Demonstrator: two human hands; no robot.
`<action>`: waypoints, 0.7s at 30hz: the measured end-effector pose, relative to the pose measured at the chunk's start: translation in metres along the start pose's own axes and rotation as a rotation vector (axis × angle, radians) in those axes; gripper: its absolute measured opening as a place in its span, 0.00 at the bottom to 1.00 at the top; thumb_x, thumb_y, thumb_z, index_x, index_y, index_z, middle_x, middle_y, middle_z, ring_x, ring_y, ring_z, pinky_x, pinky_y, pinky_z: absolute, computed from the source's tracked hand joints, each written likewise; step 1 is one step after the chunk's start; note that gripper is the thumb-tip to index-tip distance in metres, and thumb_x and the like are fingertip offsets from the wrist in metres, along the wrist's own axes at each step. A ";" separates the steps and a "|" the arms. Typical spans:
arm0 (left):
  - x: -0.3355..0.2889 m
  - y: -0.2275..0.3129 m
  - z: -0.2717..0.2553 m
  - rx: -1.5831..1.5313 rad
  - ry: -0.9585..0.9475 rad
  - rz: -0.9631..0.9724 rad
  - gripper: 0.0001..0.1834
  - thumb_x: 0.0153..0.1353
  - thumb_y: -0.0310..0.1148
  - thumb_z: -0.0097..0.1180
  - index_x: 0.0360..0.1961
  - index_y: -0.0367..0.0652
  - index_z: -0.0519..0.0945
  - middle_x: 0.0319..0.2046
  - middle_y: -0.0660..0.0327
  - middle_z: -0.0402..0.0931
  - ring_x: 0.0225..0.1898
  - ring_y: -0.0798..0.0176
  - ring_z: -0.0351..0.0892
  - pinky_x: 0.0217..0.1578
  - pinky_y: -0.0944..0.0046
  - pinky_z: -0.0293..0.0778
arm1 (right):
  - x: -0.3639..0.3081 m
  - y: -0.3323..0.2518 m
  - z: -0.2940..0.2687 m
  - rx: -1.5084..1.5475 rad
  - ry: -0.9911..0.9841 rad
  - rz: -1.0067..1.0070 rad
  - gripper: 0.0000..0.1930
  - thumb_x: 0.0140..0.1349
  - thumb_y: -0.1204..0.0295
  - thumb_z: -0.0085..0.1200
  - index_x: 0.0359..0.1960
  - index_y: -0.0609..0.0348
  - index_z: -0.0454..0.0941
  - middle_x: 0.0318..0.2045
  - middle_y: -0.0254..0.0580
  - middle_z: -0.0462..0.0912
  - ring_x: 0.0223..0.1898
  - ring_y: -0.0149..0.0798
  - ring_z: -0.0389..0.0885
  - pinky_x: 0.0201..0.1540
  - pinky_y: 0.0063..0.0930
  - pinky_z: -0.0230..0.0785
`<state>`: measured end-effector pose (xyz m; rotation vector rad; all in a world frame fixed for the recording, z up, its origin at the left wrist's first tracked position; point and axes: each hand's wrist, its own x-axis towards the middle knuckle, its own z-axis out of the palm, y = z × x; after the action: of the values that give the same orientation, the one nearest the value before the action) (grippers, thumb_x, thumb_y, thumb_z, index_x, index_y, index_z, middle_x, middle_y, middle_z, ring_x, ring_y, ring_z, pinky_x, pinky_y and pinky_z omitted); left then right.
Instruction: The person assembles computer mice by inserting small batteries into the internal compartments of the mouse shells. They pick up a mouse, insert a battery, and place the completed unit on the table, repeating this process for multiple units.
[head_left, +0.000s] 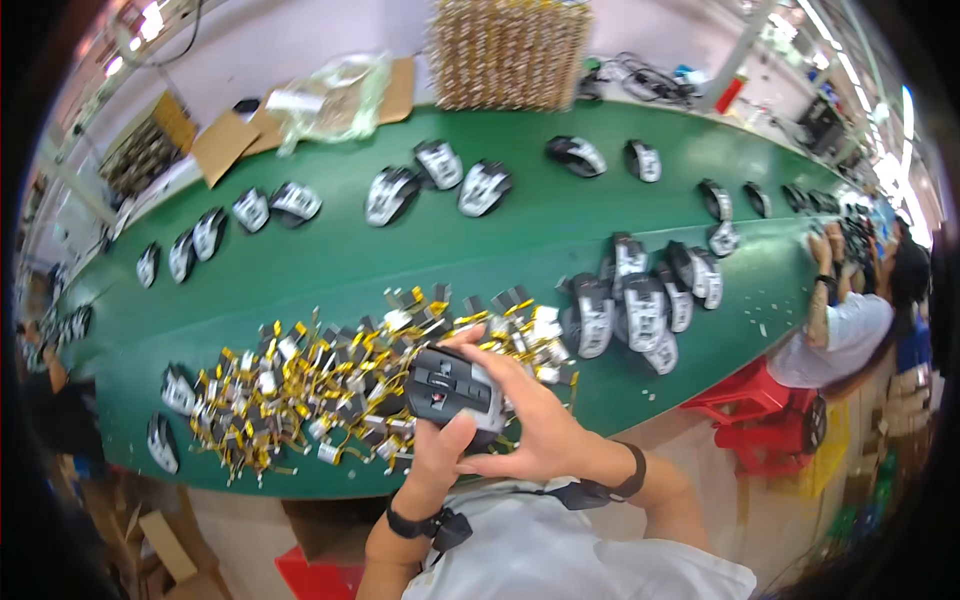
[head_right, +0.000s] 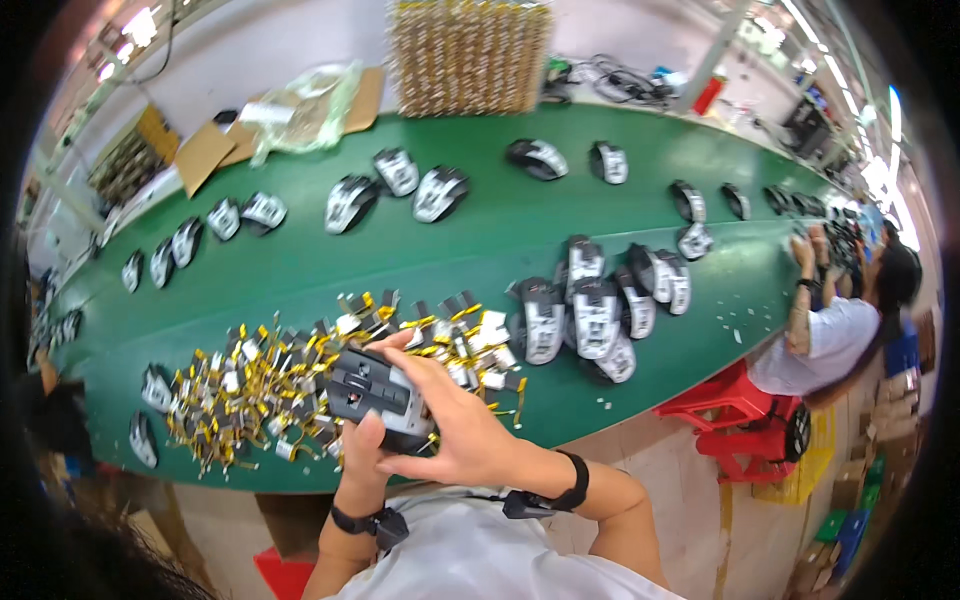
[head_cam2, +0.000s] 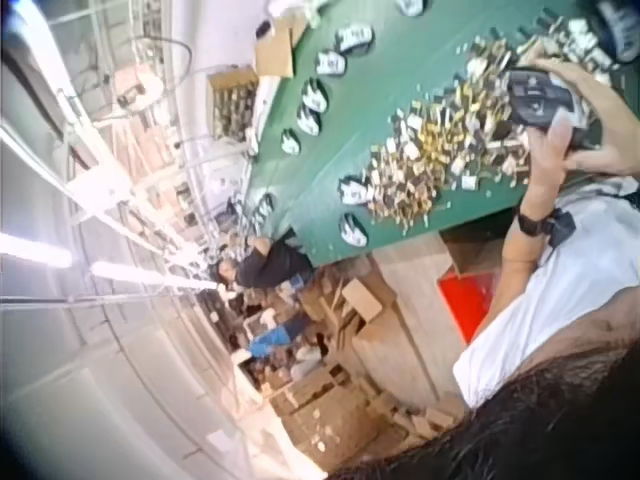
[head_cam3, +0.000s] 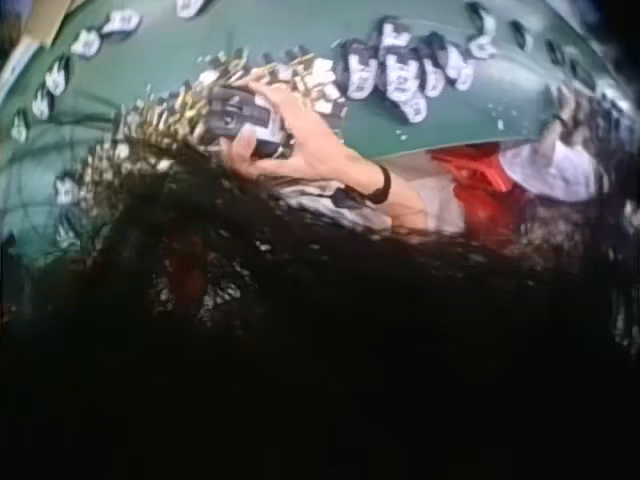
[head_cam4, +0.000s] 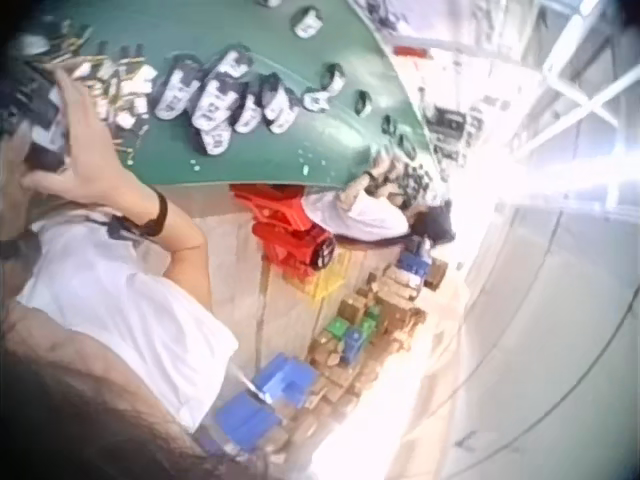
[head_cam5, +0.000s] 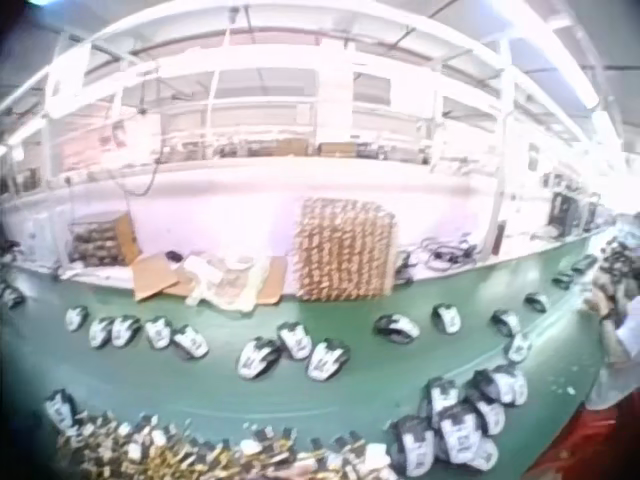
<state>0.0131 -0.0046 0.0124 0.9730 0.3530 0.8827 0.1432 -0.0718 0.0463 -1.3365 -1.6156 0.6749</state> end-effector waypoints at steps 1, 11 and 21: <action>0.000 0.003 0.002 -0.045 -0.043 -0.046 0.51 0.56 0.60 0.62 0.70 0.37 0.56 0.69 0.54 0.56 0.66 0.59 0.64 0.62 0.58 0.67 | 0.003 0.000 -0.008 -0.020 -0.025 -0.007 0.51 0.50 0.59 0.73 0.71 0.62 0.54 0.61 0.57 0.67 0.60 0.57 0.71 0.60 0.42 0.68; -0.002 0.031 -0.018 0.240 -0.104 -0.119 0.39 0.63 0.50 0.52 0.69 0.36 0.59 0.62 0.44 0.68 0.62 0.49 0.71 0.59 0.57 0.66 | 0.063 0.177 -0.283 -0.665 0.583 0.624 0.38 0.53 0.48 0.61 0.53 0.72 0.72 0.46 0.67 0.81 0.49 0.62 0.81 0.52 0.45 0.73; -0.020 0.045 -0.056 0.231 -0.038 -0.122 0.25 0.66 0.33 0.51 0.61 0.33 0.66 0.53 0.47 0.77 0.56 0.53 0.77 0.59 0.57 0.67 | 0.095 0.261 -0.385 -0.937 0.124 1.341 0.26 0.50 0.52 0.67 0.45 0.58 0.85 0.52 0.52 0.83 0.54 0.51 0.81 0.56 0.41 0.74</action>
<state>-0.0561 0.0233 0.0168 1.1670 0.4848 0.7214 0.6045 0.0378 0.0233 -3.1181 -0.6849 0.4976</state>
